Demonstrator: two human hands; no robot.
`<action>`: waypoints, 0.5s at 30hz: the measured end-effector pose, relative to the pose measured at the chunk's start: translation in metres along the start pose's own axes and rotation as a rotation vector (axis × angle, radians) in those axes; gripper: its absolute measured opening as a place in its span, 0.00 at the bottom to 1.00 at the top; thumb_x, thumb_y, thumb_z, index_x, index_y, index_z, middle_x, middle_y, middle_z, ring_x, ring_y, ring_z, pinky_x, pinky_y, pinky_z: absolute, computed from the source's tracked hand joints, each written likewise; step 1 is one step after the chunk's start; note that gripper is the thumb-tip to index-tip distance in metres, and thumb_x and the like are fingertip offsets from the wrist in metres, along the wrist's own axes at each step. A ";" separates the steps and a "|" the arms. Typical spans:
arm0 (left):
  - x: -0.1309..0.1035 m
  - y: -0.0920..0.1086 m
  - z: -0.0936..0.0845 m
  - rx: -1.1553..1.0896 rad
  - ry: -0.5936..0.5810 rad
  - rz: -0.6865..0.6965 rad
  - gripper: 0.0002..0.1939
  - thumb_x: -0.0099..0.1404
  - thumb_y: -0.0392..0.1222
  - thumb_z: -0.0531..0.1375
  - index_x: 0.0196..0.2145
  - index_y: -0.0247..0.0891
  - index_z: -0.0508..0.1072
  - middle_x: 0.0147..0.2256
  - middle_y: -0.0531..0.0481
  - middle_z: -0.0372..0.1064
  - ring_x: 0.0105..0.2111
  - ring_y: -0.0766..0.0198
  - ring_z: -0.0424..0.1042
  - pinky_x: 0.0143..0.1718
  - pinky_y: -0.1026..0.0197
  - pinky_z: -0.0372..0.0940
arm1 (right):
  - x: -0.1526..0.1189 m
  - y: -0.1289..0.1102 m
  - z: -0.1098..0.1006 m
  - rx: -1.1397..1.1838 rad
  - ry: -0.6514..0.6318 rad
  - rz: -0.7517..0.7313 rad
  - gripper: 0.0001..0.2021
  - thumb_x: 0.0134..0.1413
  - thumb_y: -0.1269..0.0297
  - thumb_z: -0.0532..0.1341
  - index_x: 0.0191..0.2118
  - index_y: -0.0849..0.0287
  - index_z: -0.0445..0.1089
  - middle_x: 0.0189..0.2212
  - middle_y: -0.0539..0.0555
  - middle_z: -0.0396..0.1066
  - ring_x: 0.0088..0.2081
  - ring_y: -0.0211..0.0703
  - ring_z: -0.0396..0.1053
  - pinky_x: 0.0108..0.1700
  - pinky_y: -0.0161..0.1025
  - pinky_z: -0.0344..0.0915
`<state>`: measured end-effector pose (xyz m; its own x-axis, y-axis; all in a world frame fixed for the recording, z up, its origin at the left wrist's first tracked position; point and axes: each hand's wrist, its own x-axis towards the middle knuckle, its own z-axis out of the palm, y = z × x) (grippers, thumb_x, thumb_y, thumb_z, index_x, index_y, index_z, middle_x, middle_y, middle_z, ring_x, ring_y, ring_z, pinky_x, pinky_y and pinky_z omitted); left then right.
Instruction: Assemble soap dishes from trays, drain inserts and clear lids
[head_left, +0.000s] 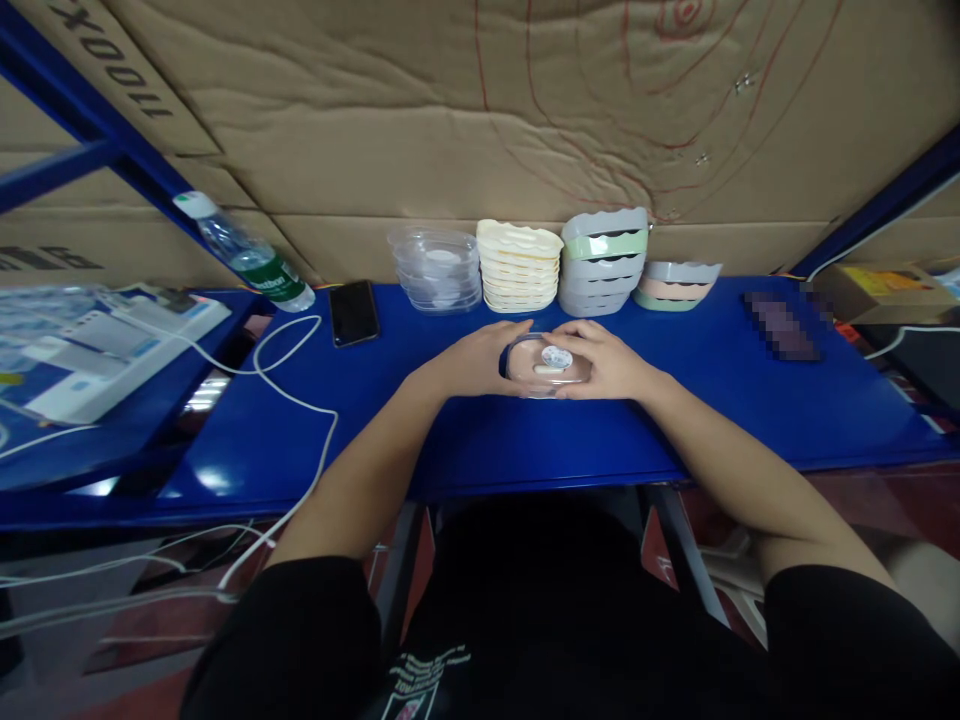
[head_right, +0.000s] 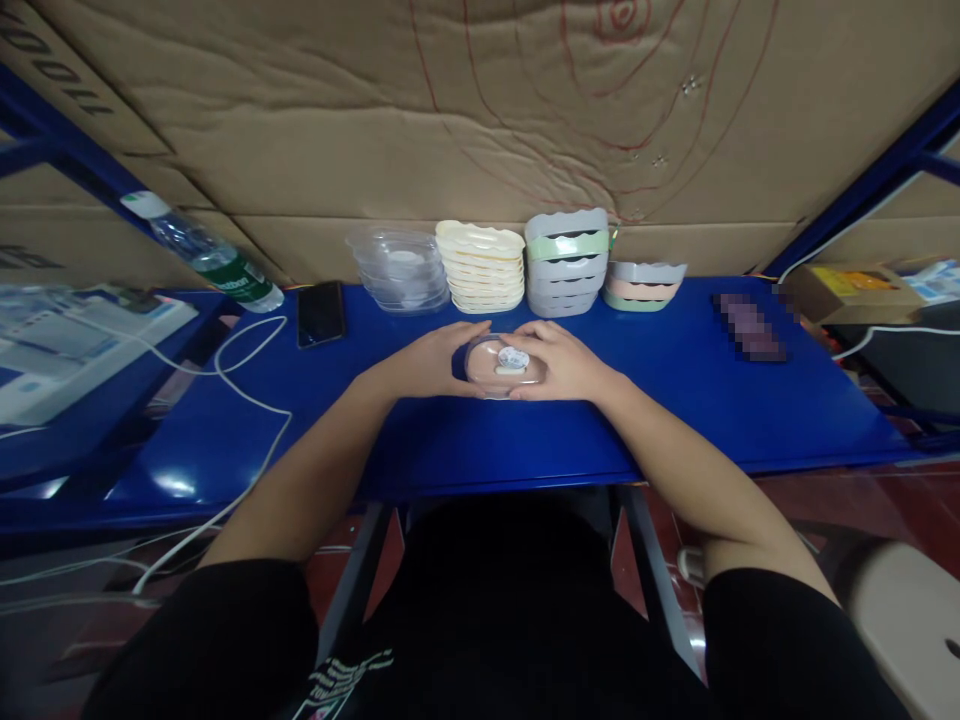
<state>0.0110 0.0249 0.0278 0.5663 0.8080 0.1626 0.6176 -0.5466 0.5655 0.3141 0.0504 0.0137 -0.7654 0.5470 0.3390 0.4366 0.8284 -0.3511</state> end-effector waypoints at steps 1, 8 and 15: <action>0.000 0.001 0.000 0.007 -0.005 -0.007 0.62 0.53 0.71 0.77 0.77 0.41 0.65 0.74 0.32 0.64 0.73 0.30 0.65 0.75 0.31 0.60 | 0.000 0.000 0.000 0.012 -0.005 0.006 0.49 0.57 0.28 0.69 0.77 0.46 0.65 0.65 0.63 0.71 0.66 0.67 0.70 0.68 0.62 0.70; 0.000 -0.001 0.000 0.012 0.007 0.001 0.60 0.53 0.66 0.79 0.76 0.42 0.66 0.74 0.35 0.64 0.74 0.31 0.65 0.75 0.35 0.61 | -0.001 0.002 -0.001 0.039 -0.018 0.028 0.50 0.56 0.27 0.70 0.77 0.46 0.65 0.68 0.64 0.69 0.68 0.69 0.70 0.69 0.64 0.71; 0.000 -0.007 0.003 -0.008 0.000 0.036 0.59 0.54 0.66 0.79 0.76 0.46 0.65 0.74 0.37 0.65 0.74 0.33 0.65 0.74 0.33 0.62 | 0.000 0.001 -0.003 0.043 -0.031 0.033 0.48 0.56 0.26 0.69 0.76 0.43 0.67 0.69 0.61 0.71 0.68 0.68 0.71 0.70 0.65 0.71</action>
<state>0.0079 0.0282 0.0212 0.5881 0.7878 0.1834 0.5923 -0.5738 0.5656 0.3159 0.0516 0.0158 -0.7657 0.5694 0.2992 0.4415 0.8035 -0.3994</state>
